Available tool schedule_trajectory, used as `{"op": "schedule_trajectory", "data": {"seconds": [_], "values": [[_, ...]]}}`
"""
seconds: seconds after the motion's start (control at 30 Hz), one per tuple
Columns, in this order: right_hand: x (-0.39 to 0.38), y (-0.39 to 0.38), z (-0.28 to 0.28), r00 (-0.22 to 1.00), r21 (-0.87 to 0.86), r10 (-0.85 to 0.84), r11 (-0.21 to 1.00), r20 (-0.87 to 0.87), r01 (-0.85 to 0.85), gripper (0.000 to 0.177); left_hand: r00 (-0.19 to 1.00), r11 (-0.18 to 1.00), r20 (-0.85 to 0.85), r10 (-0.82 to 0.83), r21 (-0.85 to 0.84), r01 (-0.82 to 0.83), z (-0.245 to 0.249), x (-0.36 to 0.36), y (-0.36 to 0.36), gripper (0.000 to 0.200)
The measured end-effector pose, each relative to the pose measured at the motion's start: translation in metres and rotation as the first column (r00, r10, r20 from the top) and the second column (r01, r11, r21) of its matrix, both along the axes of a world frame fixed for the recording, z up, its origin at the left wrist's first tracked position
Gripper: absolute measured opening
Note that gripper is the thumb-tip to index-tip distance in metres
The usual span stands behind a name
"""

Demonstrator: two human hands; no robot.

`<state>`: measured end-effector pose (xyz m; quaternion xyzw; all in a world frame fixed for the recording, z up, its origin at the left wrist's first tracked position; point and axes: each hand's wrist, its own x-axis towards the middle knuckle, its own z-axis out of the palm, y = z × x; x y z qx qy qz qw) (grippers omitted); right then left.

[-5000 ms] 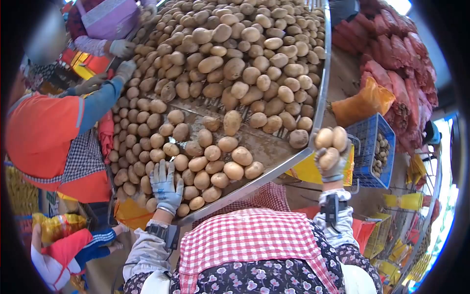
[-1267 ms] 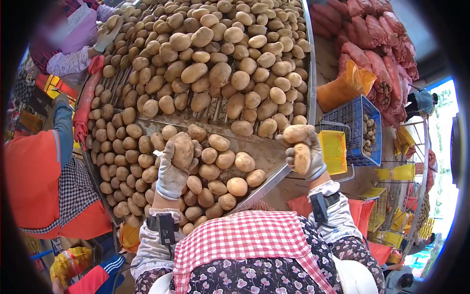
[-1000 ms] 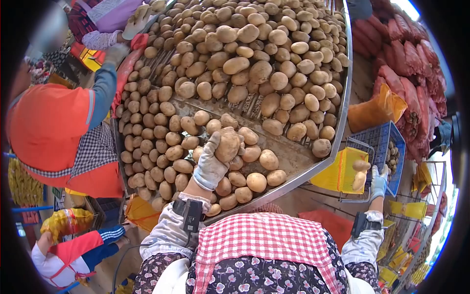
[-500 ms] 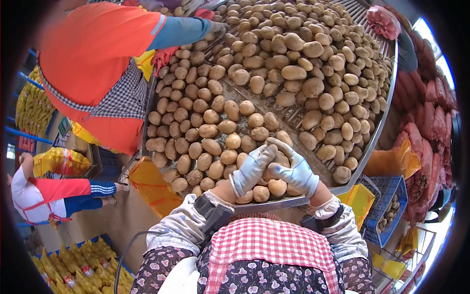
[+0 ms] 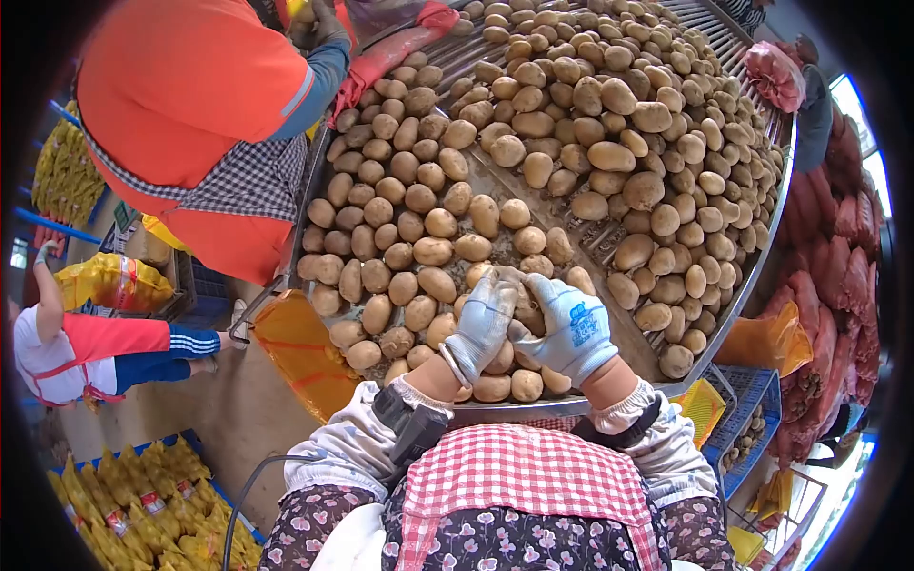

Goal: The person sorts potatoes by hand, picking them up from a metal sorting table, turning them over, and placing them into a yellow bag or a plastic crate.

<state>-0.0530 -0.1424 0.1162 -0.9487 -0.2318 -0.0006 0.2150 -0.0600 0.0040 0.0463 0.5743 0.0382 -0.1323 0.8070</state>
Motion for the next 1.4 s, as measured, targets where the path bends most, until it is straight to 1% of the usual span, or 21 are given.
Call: {"op": "schedule_trajectory", "data": {"seconds": [0.03,0.1,0.17,0.23,0.3,0.37,0.4,0.47,0.53,0.6,0.63,0.7,0.73,0.83,0.9,1.0,1.03,1.1,1.23,1.37,1.4], "values": [[0.000,0.001,-0.002,0.999,-0.067,-0.023,0.998,-0.042,0.020,0.056,0.969,0.996,-0.230,-0.089,0.008,0.093,0.018,0.005,0.003,0.033],[0.004,0.002,-0.004,0.997,-0.096,-0.015,0.995,-0.078,0.007,0.055,0.950,0.984,-0.295,-0.107,-0.166,0.059,0.033,0.011,0.003,0.036],[0.005,0.004,-0.010,0.992,-0.124,-0.018,0.992,-0.124,0.002,0.054,0.979,0.985,-0.136,-0.152,-0.103,0.139,-0.005,0.016,0.006,0.038],[-0.001,0.005,-0.020,0.978,0.248,-0.072,0.961,-0.194,0.120,0.049,0.975,0.975,0.005,-0.220,-0.035,0.220,-0.014,0.014,0.007,0.040],[-0.003,0.009,-0.020,0.982,0.294,-0.111,0.944,-0.155,0.153,0.040,0.968,0.971,-0.142,-0.208,-0.153,0.186,-0.002,0.017,0.007,0.042],[-0.001,0.010,-0.017,0.893,0.443,-0.162,0.822,-0.420,0.358,0.029,0.979,0.952,-0.115,-0.170,-0.276,0.133,0.007,0.018,0.005,0.044],[0.005,0.011,-0.041,0.799,0.679,-0.098,0.472,-0.594,0.562,0.019,0.986,0.956,-0.027,-0.164,-0.252,0.152,0.003,0.019,0.000,0.045],[0.006,0.004,-0.057,0.876,0.682,-0.184,0.563,-0.446,0.466,0.016,0.983,0.957,0.071,-0.167,-0.229,0.179,0.006,0.023,-0.005,0.046],[0.010,0.000,-0.054,0.861,0.679,-0.183,0.546,-0.474,0.490,0.017,0.931,0.817,-0.283,-0.233,-0.576,0.029,0.025,0.028,-0.004,0.041],[0.013,-0.013,-0.050,0.730,0.733,0.111,0.220,-0.674,0.644,0.018,0.908,0.758,-0.264,-0.325,-0.646,0.083,0.011,0.036,0.007,0.044],[0.014,-0.017,-0.051,0.731,0.733,0.105,0.215,-0.674,0.645,0.018,0.882,0.691,-0.241,-0.405,-0.712,0.123,0.003,0.040,0.009,0.048],[0.007,-0.023,-0.053,0.671,0.651,0.055,0.310,-0.740,0.693,0.019,0.873,0.759,-0.298,-0.385,-0.641,0.116,0.005,0.038,0.001,0.056],[0.002,-0.024,-0.053,0.750,0.699,-0.005,0.359,-0.661,0.618,0.020,0.883,0.802,-0.340,-0.324,-0.594,0.066,-0.001,0.037,-0.004,0.057],[-0.005,-0.029,-0.040,0.630,0.622,0.061,0.261,-0.774,0.738,0.023,0.880,0.802,-0.283,-0.382,-0.575,0.163,0.002,0.040,0.001,0.055],[-0.005,-0.027,-0.034,0.612,0.620,0.112,0.228,-0.783,0.751,0.027,0.928,0.916,-0.309,-0.208,-0.394,0.074,0.009,0.043,0.001,0.050],[-0.001,-0.005,-0.042,0.715,0.595,-0.092,0.487,-0.693,0.639,0.055,0.955,0.961,-0.258,-0.145,-0.266,0.075,0.006,0.038,-0.010,0.046],[0.001,-0.005,-0.043,0.752,0.432,-0.231,0.699,-0.618,0.570,0.055,0.983,0.987,-0.162,-0.091,-0.147,0.067,-0.001,0.033,-0.015,0.046],[-0.003,-0.005,-0.040,0.803,0.342,-0.321,0.779,-0.502,0.525,0.050,0.961,0.974,-0.239,-0.141,-0.207,0.092,-0.005,0.027,-0.014,0.044],[-0.013,-0.009,-0.038,0.864,0.431,-0.347,0.759,-0.365,0.488,0.041,0.960,0.956,-0.166,-0.225,-0.230,0.184,0.002,0.019,-0.016,0.043],[-0.012,-0.011,-0.052,0.839,0.601,-0.353,0.587,-0.413,0.543,0.027,0.962,0.935,-0.169,-0.214,-0.320,0.151,0.000,0.018,-0.016,0.042],[-0.010,-0.013,-0.064,0.810,0.697,-0.289,0.414,-0.510,0.586,0.026,0.949,0.907,-0.209,-0.237,-0.398,0.139,0.005,0.020,-0.016,0.044]]}}
